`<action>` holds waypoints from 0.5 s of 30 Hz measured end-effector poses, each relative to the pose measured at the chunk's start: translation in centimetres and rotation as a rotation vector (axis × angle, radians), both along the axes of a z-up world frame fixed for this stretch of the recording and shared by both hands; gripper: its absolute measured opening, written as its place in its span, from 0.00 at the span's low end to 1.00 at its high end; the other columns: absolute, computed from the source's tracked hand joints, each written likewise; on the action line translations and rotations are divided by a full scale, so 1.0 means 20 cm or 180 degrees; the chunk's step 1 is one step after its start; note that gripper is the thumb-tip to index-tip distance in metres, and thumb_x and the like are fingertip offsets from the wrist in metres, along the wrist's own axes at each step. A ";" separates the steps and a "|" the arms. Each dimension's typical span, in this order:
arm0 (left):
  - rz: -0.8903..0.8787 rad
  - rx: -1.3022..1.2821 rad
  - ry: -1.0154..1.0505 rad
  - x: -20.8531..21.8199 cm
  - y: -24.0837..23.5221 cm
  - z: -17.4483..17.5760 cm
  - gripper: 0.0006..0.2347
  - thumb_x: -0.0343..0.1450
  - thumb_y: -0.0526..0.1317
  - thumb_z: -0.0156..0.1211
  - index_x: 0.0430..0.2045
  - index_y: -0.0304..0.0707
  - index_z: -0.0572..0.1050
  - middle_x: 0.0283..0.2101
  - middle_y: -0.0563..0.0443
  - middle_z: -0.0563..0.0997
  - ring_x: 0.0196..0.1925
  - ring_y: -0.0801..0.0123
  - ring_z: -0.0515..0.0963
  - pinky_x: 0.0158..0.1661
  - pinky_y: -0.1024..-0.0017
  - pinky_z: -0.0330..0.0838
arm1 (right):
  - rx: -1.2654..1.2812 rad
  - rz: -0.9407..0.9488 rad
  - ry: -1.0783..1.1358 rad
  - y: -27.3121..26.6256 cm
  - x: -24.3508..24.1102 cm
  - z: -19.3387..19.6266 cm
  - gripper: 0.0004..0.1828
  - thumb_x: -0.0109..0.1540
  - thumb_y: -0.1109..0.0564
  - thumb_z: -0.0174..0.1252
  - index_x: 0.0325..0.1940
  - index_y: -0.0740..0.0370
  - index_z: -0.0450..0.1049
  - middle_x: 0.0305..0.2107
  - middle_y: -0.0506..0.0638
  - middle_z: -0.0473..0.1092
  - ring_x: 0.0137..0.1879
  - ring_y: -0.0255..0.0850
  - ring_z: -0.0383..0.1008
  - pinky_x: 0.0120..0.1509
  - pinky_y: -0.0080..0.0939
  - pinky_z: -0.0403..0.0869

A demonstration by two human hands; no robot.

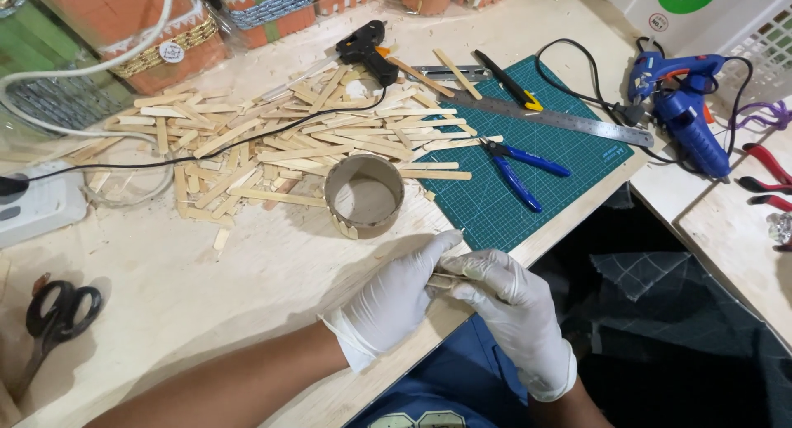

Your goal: Assembling a decorative wooden container by cutting popsicle sticks to length and gluing them vertically around a cylindrical base using a hot glue gun.

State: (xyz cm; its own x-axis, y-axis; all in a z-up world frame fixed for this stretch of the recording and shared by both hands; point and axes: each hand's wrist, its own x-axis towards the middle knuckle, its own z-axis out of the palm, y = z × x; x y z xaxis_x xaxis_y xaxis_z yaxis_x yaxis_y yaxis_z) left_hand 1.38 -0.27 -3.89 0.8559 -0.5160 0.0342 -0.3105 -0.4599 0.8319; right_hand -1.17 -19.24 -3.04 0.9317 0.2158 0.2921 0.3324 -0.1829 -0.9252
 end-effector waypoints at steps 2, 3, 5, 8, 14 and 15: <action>0.0015 -0.0096 0.0047 0.01 -0.01 -0.02 0.27 0.69 0.27 0.51 0.66 0.45 0.59 0.46 0.39 0.83 0.44 0.50 0.85 0.43 0.62 0.77 | -0.0062 0.0094 -0.0144 0.00 0.00 0.01 0.17 0.61 0.61 0.63 0.54 0.66 0.78 0.44 0.55 0.76 0.51 0.45 0.81 0.58 0.37 0.83; 0.0029 -0.0196 0.0097 0.01 -0.01 -0.02 0.23 0.72 0.30 0.52 0.63 0.45 0.60 0.43 0.39 0.84 0.44 0.50 0.85 0.43 0.63 0.77 | -0.0128 0.0188 -0.0285 0.00 0.00 0.01 0.16 0.62 0.63 0.61 0.54 0.67 0.78 0.45 0.56 0.76 0.53 0.45 0.81 0.61 0.37 0.82; 0.0024 -0.0338 0.0088 0.01 -0.01 -0.02 0.22 0.71 0.29 0.51 0.61 0.45 0.62 0.46 0.40 0.83 0.47 0.51 0.85 0.45 0.64 0.75 | -0.0158 0.0273 -0.0407 -0.01 -0.01 0.02 0.15 0.65 0.64 0.56 0.57 0.64 0.76 0.47 0.56 0.75 0.56 0.47 0.79 0.62 0.40 0.82; 0.0000 -0.0406 0.0015 0.01 -0.01 -0.02 0.22 0.69 0.25 0.49 0.59 0.43 0.64 0.51 0.40 0.82 0.51 0.50 0.84 0.48 0.63 0.75 | -0.0420 0.0263 -0.0760 -0.02 -0.01 0.02 0.15 0.65 0.60 0.57 0.57 0.63 0.75 0.46 0.56 0.75 0.55 0.47 0.79 0.61 0.41 0.81; 0.0578 -0.0527 0.0343 0.01 -0.05 0.01 0.20 0.65 0.32 0.61 0.53 0.47 0.72 0.43 0.45 0.85 0.46 0.55 0.85 0.46 0.62 0.79 | -0.0053 -0.0580 -0.0518 0.01 0.05 -0.10 0.07 0.57 0.66 0.69 0.38 0.66 0.79 0.34 0.55 0.79 0.40 0.42 0.82 0.48 0.37 0.81; 0.0932 -0.0587 0.0476 0.02 -0.07 0.03 0.21 0.64 0.35 0.69 0.51 0.51 0.75 0.42 0.46 0.86 0.45 0.56 0.86 0.44 0.61 0.81 | 0.0246 -0.0928 -0.0028 0.01 0.08 -0.14 0.05 0.57 0.63 0.70 0.36 0.66 0.82 0.32 0.56 0.80 0.36 0.41 0.82 0.43 0.39 0.80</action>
